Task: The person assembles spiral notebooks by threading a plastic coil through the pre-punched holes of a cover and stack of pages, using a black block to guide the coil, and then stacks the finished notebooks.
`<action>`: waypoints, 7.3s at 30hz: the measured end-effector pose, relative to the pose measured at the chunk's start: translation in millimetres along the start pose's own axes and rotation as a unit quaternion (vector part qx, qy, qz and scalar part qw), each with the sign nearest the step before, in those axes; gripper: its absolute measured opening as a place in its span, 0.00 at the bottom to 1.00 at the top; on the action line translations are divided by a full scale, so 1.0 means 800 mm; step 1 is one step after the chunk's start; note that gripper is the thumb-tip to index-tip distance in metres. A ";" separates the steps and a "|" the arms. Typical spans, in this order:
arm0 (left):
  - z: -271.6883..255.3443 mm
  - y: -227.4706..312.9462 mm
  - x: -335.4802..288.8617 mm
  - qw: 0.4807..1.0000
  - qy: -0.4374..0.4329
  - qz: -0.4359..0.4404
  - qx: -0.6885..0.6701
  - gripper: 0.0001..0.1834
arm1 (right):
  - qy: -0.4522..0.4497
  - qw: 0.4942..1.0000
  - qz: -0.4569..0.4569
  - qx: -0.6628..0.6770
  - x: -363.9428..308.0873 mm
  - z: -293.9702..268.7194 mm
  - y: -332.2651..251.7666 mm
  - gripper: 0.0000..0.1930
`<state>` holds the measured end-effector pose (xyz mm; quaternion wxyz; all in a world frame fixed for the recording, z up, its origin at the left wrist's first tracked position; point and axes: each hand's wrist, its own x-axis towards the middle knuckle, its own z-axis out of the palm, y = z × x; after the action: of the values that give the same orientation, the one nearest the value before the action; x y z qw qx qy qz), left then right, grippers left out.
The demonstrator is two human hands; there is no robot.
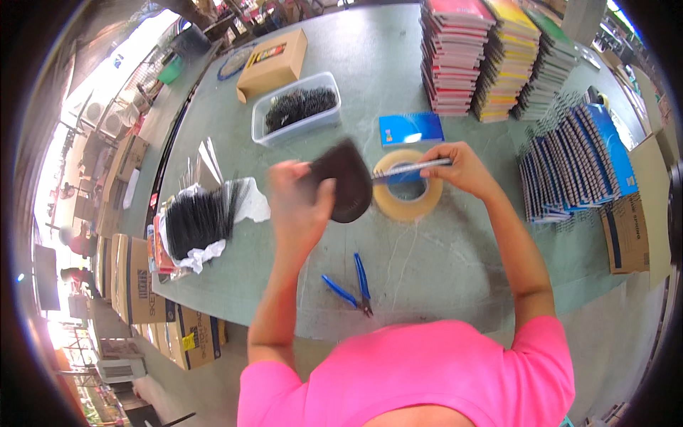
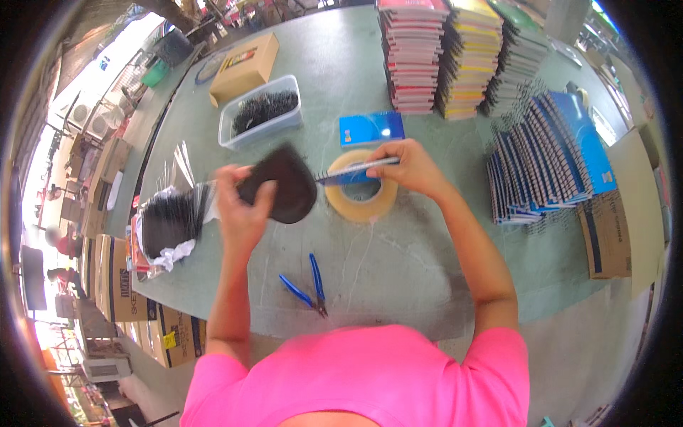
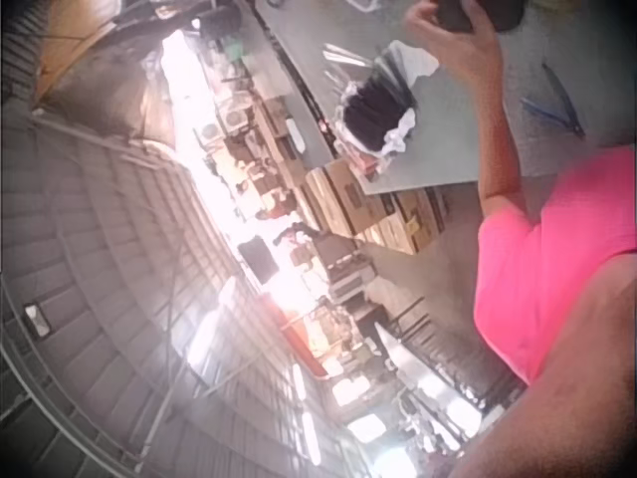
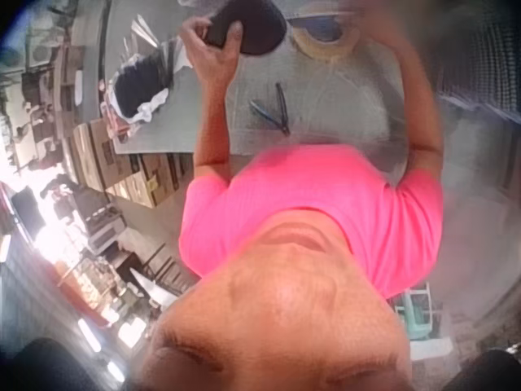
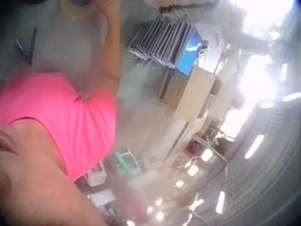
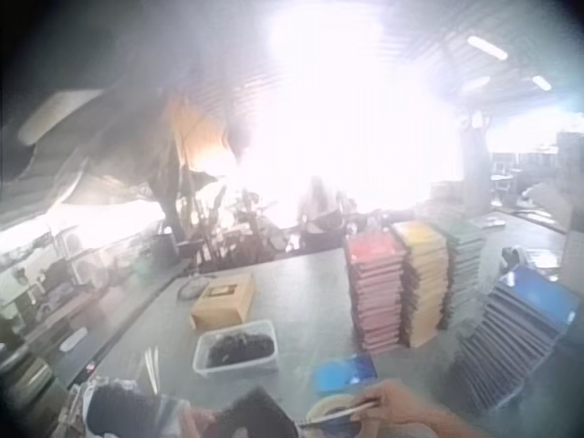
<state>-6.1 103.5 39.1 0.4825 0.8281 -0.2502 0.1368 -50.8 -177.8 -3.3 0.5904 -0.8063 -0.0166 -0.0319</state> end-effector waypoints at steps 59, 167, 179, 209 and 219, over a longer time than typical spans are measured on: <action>0.055 0.032 0.014 0.922 -0.368 0.109 0.048 0.17 | 0.002 0.985 -0.043 0.169 -0.025 0.049 0.029 0.14; 0.062 0.026 0.001 0.965 -0.163 0.198 -0.054 0.08 | 0.122 0.989 0.060 0.057 -0.212 -0.372 -0.113 0.25; 0.080 0.025 0.003 0.961 -0.211 0.168 -0.064 0.07 | 0.242 0.904 0.065 -0.348 -0.142 -0.313 -0.150 0.21; -0.039 0.219 0.009 0.774 -0.288 -0.209 -0.524 0.14 | -0.107 0.827 -0.044 -0.551 0.159 0.033 0.074 0.32; 0.070 0.011 -0.011 0.827 -0.307 -0.189 -0.432 0.15 | -0.165 0.848 -0.085 -0.497 0.160 0.025 0.065 0.20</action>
<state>-19.1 53.6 13.8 0.7059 0.5654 -0.2573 -0.3405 80.4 -175.6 -50.0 0.0941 -0.9807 -0.1643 0.0481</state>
